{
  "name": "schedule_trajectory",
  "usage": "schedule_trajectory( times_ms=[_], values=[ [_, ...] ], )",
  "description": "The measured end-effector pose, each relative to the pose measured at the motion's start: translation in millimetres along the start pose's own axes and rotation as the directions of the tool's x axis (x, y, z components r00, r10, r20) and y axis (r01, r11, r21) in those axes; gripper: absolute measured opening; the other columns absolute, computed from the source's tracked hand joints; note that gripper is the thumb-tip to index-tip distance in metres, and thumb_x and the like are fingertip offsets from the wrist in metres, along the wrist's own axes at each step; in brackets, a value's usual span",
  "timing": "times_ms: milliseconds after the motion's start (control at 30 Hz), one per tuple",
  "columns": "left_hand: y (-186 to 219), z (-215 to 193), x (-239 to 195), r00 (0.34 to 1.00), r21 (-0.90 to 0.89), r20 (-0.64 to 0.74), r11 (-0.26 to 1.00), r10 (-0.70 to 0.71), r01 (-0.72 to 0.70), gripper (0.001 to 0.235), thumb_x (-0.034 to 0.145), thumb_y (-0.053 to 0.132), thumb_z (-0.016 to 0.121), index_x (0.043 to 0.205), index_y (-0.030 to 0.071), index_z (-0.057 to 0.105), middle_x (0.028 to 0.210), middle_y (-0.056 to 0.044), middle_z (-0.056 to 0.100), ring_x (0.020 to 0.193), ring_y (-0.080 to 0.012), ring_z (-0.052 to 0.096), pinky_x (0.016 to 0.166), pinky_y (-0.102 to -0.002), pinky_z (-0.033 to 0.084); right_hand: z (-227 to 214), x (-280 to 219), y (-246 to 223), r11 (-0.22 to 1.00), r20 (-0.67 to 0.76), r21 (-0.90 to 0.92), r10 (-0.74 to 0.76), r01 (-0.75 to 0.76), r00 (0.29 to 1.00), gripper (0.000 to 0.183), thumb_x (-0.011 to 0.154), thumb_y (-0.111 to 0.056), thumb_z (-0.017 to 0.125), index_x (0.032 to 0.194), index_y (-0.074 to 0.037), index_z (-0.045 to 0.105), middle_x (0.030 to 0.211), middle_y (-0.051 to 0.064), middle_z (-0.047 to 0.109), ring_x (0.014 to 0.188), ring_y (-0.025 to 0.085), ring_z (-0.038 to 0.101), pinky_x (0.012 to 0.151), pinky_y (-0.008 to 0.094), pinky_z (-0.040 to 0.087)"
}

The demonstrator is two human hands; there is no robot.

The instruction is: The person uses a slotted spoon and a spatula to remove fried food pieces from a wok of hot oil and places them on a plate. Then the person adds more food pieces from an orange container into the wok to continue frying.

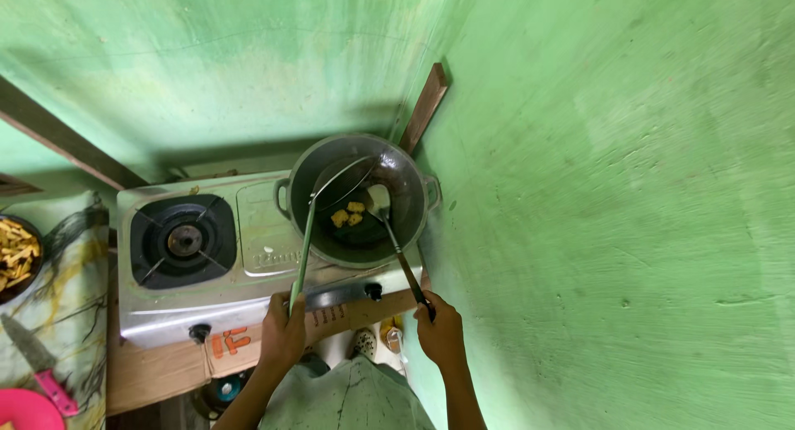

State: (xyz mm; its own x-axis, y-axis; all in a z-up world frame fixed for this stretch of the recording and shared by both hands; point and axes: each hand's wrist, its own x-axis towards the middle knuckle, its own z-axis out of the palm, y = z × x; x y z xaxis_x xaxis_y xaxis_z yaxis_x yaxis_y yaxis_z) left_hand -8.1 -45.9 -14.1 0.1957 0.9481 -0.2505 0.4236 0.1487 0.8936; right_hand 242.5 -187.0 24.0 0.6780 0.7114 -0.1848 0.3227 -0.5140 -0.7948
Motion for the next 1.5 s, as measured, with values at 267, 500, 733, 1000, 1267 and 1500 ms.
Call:
schedule_trajectory(
  times_ms=[267, 500, 733, 1000, 1267, 1500],
  values=[
    [4.3, 8.2, 10.7, 0.998, -0.027, 0.041, 0.999, -0.037, 0.038, 0.041, 0.101, 0.034, 0.055, 0.114, -0.005, 0.059, 0.071, -0.015, 0.062, 0.064, -0.0191, 0.056, 0.059, -0.037, 0.048, -8.1, -10.6, -3.3, 0.995, 0.052, 0.091, 0.042, -0.047, 0.998, 0.034, 0.092, -0.009, 0.061, 0.123, 0.000, 0.069, 0.080, 0.011, 0.077, 0.063, 0.015, 0.067, 0.060, 0.031, 0.052],
    [22.2, -16.2, -2.5, 0.996, -0.002, 0.052, 0.998, -0.068, 0.069, 0.038, 0.100, 0.033, 0.055, 0.112, -0.003, 0.058, 0.071, -0.010, 0.061, 0.060, -0.0152, 0.055, 0.054, -0.035, 0.046, -24.5, -47.0, -30.2, 0.994, 0.030, -0.110, -0.018, 0.021, 0.999, 0.035, 0.091, -0.011, 0.062, 0.124, -0.001, 0.068, 0.082, 0.017, 0.076, 0.067, 0.021, 0.073, 0.065, 0.033, 0.056],
    [32.8, -17.4, -4.6, 0.993, -0.077, 0.057, 0.992, -0.099, 0.104, 0.035, 0.101, 0.030, 0.056, 0.113, -0.003, 0.057, 0.069, -0.005, 0.055, 0.058, -0.0117, 0.046, 0.051, -0.032, 0.040, -11.5, -39.2, -42.6, 0.990, 0.014, -0.142, -0.001, 0.003, 1.000, 0.037, 0.091, -0.010, 0.062, 0.127, -0.004, 0.068, 0.084, 0.018, 0.073, 0.061, 0.023, 0.068, 0.061, 0.036, 0.053],
    [29.5, -15.1, 1.4, 0.998, -0.070, 0.052, 0.997, -0.026, 0.029, 0.036, 0.103, 0.031, 0.055, 0.114, -0.003, 0.056, 0.068, -0.005, 0.054, 0.059, -0.0108, 0.047, 0.052, -0.031, 0.041, -14.1, -23.6, -30.4, 0.986, -0.135, -0.138, -0.115, 0.096, 0.984, 0.034, 0.093, -0.010, 0.061, 0.125, -0.001, 0.068, 0.085, 0.020, 0.074, 0.066, 0.024, 0.072, 0.062, 0.036, 0.055],
    [14.6, 5.2, 1.7, 0.993, -0.072, 0.096, 0.994, -0.074, 0.081, 0.040, 0.103, 0.032, 0.055, 0.113, -0.006, 0.057, 0.074, -0.009, 0.059, 0.062, -0.0126, 0.053, 0.056, -0.031, 0.046, 0.7, -23.0, -18.6, 0.999, -0.038, -0.036, 0.018, -0.020, 0.999, 0.033, 0.094, -0.011, 0.061, 0.125, -0.002, 0.068, 0.081, 0.017, 0.077, 0.070, 0.024, 0.075, 0.067, 0.035, 0.056],
    [31.4, -17.6, -9.3, 0.990, 0.042, 0.099, 0.995, -0.097, 0.093, 0.039, 0.102, 0.032, 0.054, 0.115, -0.005, 0.057, 0.072, -0.010, 0.061, 0.058, -0.0153, 0.054, 0.054, -0.036, 0.046, -32.5, -51.2, -47.6, 0.959, -0.093, -0.261, -0.136, 0.108, 0.986, 0.032, 0.094, -0.010, 0.061, 0.124, -0.003, 0.069, 0.081, 0.015, 0.071, 0.062, 0.025, 0.068, 0.058, 0.040, 0.052]
  ],
)
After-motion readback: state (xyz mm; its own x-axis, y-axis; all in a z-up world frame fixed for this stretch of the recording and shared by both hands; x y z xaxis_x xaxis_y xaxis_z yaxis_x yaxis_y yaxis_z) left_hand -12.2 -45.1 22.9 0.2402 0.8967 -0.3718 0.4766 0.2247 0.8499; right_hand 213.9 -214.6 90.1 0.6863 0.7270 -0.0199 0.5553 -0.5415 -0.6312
